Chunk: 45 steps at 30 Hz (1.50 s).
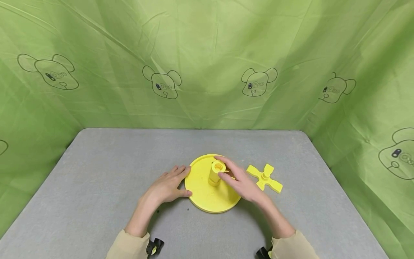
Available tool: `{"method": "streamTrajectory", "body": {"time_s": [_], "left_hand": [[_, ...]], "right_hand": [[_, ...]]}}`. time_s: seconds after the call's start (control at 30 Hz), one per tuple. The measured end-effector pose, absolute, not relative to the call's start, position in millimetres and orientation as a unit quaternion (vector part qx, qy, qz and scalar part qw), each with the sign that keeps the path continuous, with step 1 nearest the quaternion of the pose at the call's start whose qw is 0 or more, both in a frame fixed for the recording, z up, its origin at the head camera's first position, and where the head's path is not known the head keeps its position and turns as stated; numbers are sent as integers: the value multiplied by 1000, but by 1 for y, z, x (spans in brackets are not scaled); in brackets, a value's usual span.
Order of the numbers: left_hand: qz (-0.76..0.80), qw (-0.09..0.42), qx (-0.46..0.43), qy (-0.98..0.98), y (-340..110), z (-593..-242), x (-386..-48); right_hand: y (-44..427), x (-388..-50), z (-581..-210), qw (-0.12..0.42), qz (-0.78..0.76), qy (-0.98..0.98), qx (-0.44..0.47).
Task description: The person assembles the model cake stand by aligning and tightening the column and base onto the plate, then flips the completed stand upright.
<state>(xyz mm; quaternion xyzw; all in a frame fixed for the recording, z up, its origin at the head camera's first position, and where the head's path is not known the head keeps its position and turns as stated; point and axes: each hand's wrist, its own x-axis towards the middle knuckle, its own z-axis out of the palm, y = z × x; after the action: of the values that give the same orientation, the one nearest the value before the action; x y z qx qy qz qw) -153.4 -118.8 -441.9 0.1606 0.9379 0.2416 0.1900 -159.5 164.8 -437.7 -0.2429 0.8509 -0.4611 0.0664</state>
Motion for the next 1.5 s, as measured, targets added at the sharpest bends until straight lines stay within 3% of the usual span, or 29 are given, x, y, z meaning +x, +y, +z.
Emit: {"method": "streamTrajectory", "body": {"time_s": [0.33, 0.87, 1.5], "left_hand": [[241, 189, 161, 938, -119, -442, -153], [245, 190, 157, 938, -119, -442, -153], [242, 196, 155, 938, -119, -442, -153]], "right_hand": [[160, -159, -445, 63, -487, 840, -230], [154, -158, -454, 11, -528, 831, -174], [163, -154, -453, 42, -538, 815, -209]]}}
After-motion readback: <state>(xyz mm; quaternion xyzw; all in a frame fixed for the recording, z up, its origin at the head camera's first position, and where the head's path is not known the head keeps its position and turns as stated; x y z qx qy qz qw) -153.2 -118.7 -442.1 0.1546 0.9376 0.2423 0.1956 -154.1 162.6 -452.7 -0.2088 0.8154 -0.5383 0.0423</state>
